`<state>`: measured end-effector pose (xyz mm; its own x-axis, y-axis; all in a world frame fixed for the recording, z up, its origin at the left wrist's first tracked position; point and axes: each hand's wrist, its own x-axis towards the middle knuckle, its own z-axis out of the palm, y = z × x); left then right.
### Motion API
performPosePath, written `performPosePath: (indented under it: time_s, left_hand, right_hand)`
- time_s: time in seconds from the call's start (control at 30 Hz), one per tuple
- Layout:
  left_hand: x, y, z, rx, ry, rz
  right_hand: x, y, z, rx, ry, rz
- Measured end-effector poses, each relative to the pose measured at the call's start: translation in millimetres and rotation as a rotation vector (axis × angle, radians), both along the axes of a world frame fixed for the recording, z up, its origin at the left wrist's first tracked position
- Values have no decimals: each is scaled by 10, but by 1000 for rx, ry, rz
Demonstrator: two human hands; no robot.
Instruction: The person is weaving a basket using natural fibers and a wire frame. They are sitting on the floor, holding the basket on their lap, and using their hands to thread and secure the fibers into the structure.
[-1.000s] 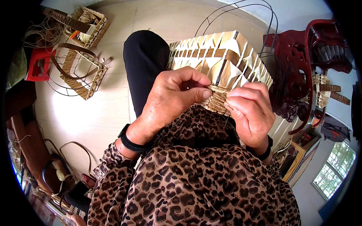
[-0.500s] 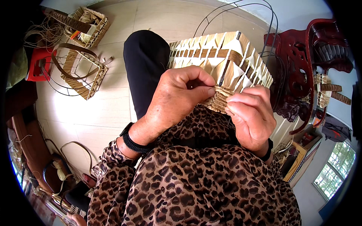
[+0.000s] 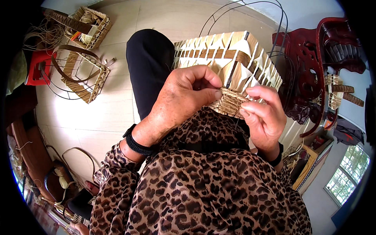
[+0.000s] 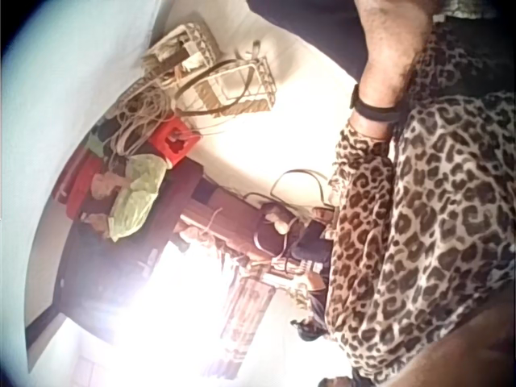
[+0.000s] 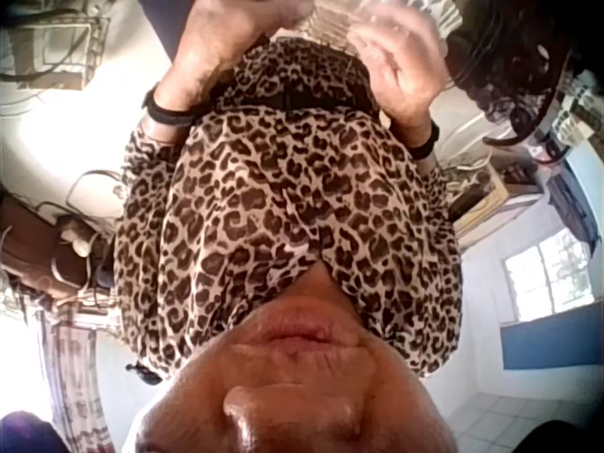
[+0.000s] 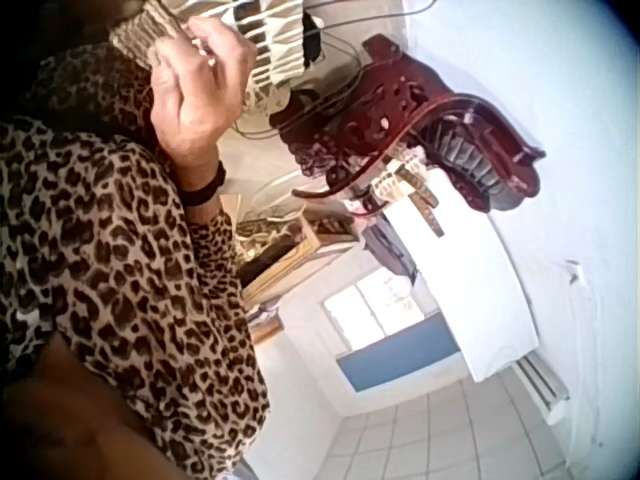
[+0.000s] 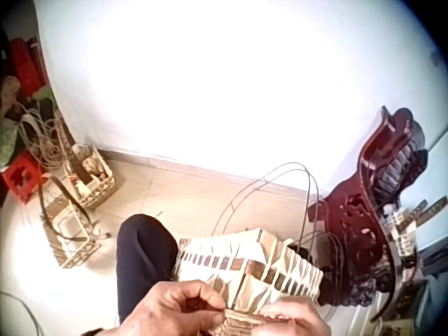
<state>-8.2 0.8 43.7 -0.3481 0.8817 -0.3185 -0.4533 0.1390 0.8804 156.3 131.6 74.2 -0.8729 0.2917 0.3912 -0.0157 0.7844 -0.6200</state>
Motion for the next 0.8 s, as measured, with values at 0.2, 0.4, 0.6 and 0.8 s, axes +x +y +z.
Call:
performPosePath:
  time_s: [0.2,0.4,0.6,0.8]
  left_hand:
    - [24,17,-35,15,14,18]
    - [32,42,-45,11,-5,18]
    - [49,51,23,-30,11,27]
    - [106,70,29,17,99,48]
  right_hand:
    - [-31,42,82,-177,-90,-18]
    - [-91,-2,43,-37,-76,-54]
    - [-196,-20,117,259,12,-12]
    - [-143,-24,134,172,22,-50]
